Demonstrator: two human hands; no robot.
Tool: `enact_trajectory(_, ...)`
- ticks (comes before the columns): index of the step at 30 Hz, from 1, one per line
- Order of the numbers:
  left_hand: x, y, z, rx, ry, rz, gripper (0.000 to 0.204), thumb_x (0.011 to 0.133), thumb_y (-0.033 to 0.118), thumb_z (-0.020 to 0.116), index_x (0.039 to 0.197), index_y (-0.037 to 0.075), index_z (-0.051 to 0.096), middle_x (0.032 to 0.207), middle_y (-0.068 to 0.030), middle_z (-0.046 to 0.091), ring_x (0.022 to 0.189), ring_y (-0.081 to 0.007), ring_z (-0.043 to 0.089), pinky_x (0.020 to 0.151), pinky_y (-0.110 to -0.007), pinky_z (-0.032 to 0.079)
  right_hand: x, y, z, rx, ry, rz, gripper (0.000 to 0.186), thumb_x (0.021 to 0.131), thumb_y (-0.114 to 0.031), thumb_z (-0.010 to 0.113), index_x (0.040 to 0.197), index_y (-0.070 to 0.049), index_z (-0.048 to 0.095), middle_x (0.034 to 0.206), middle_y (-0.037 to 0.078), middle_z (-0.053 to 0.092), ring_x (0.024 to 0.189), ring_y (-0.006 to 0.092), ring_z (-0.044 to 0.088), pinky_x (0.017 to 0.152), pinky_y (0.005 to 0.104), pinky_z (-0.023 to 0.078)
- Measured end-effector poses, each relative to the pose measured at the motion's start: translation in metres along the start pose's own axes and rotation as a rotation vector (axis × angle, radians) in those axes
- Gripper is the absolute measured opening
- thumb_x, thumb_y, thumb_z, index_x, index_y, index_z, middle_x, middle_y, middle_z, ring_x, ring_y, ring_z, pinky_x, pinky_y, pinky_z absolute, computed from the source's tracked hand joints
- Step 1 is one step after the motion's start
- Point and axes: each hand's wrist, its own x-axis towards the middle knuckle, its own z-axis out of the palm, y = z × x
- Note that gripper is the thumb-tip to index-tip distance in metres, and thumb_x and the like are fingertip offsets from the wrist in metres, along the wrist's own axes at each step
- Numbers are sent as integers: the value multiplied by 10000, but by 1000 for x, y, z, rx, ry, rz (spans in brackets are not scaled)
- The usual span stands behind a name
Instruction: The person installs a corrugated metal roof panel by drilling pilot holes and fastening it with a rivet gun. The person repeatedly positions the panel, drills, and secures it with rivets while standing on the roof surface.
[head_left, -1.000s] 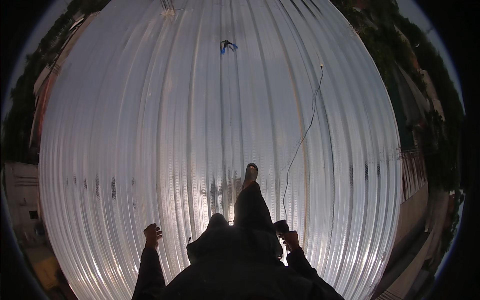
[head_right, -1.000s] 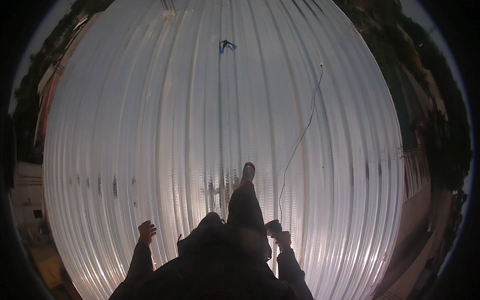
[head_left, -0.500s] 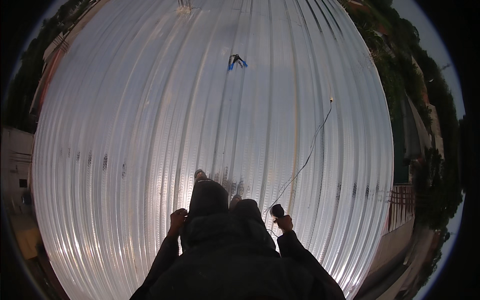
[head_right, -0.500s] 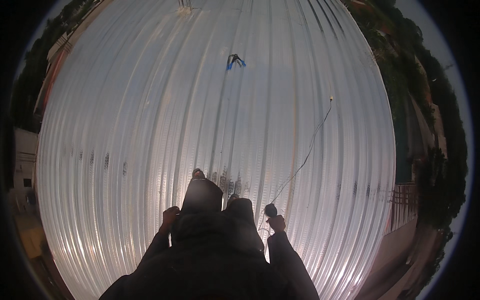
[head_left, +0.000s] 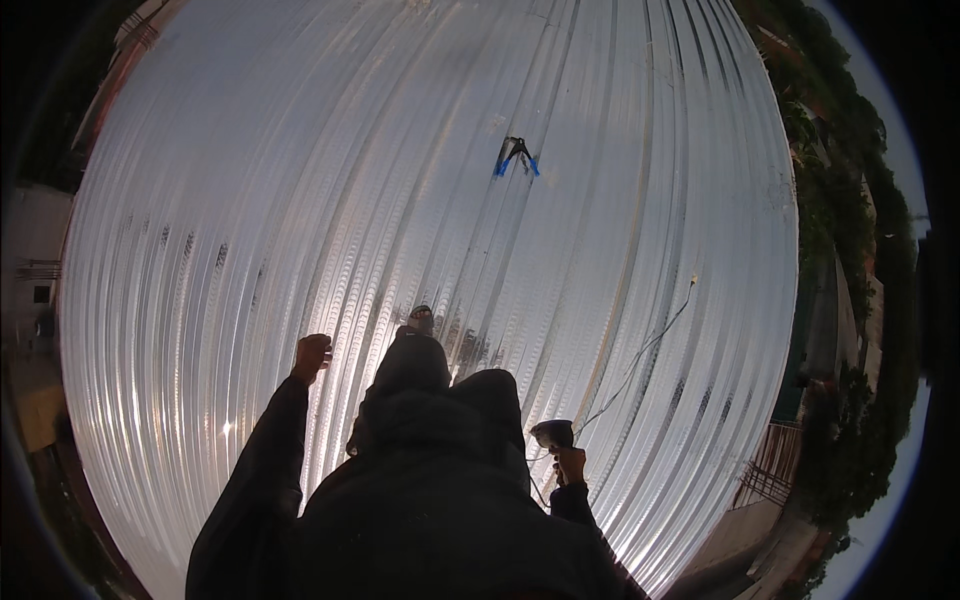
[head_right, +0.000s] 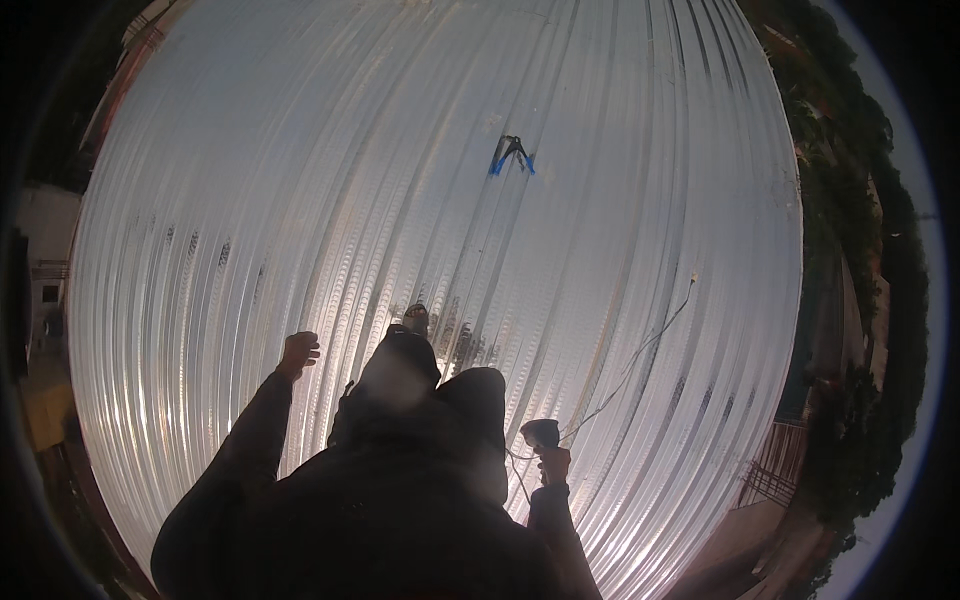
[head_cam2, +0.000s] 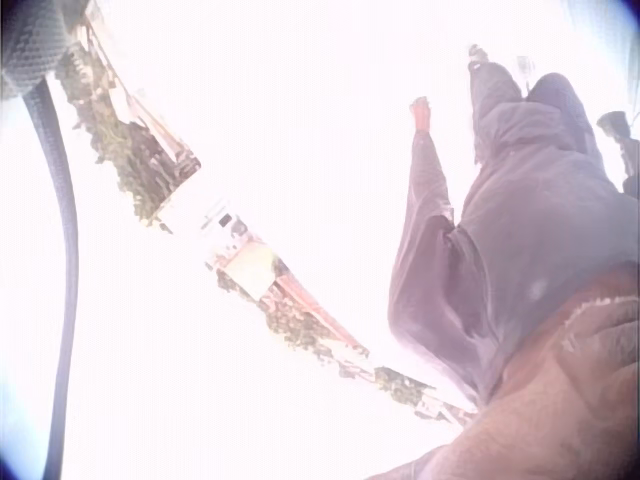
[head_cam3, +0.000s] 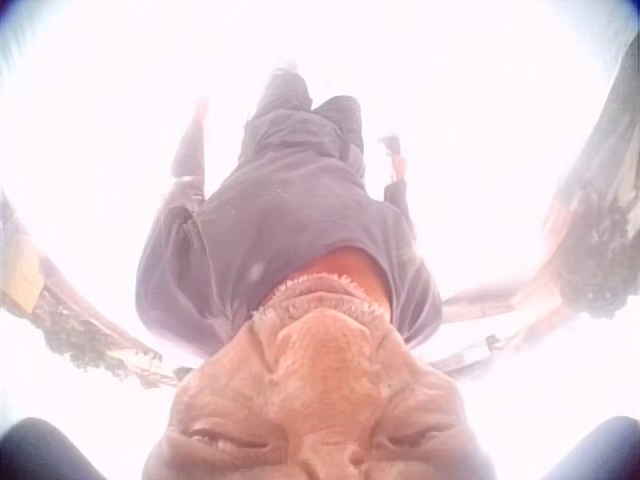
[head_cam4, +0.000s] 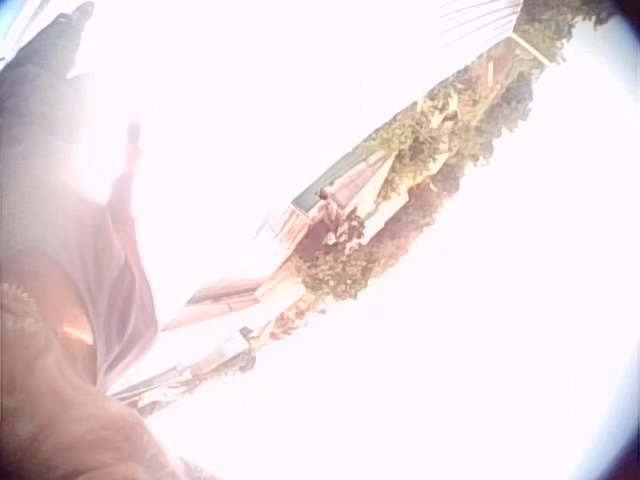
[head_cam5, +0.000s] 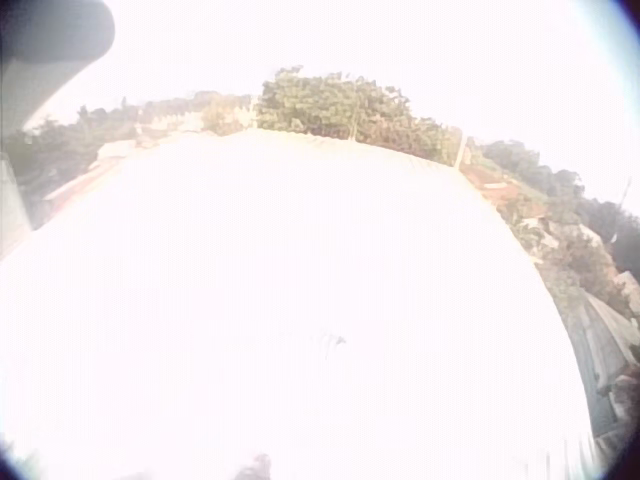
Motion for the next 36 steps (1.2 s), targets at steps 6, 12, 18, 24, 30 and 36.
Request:
enact_trajectory(6,91,283,64,-103,-30,242,358,946,284,631,1223,57,649,977,-76,690,789,-197,670,665,-345,523,58,-129,9,147,-121,112,186,775,-114,804,823,15,681,663,76,620,482,190,578,448,339,463)
enact_trajectory(12,151,409,191,-152,-51,290,348,965,250,647,1251,52,637,1032,-77,711,835,-188,698,677,-318,536,188,-245,18,158,-93,56,163,795,-135,754,719,-18,669,577,62,604,438,179,582,416,342,446)
enact_trajectory(18,171,353,275,615,120,380,328,898,261,672,1083,-5,725,1132,-194,713,1036,-322,692,884,-428,547,271,-360,0,-200,58,-285,69,798,-162,792,790,-94,792,736,161,685,701,295,685,657,417,516)
enact_trajectory(24,347,390,321,1013,12,347,405,894,254,687,1186,-25,661,1221,-249,648,1174,-400,613,1024,-458,487,289,-444,-10,378,62,-57,244,802,-17,743,1044,-46,748,882,18,695,666,95,563,537,275,437)
enact_trajectory(30,706,485,527,1322,-138,739,638,899,374,723,1411,92,468,1437,-255,449,1243,-443,536,956,-537,536,325,-510,45,107,245,299,141,738,-54,745,850,-5,675,687,-26,569,582,70,496,541,279,420)
enact_trajectory(36,932,590,665,1367,-56,930,913,753,262,802,1527,181,324,1491,-260,368,1243,-496,540,944,-554,559,358,-526,80,-283,49,426,463,837,-159,766,1220,34,592,1105,152,635,968,214,591,874,369,451)
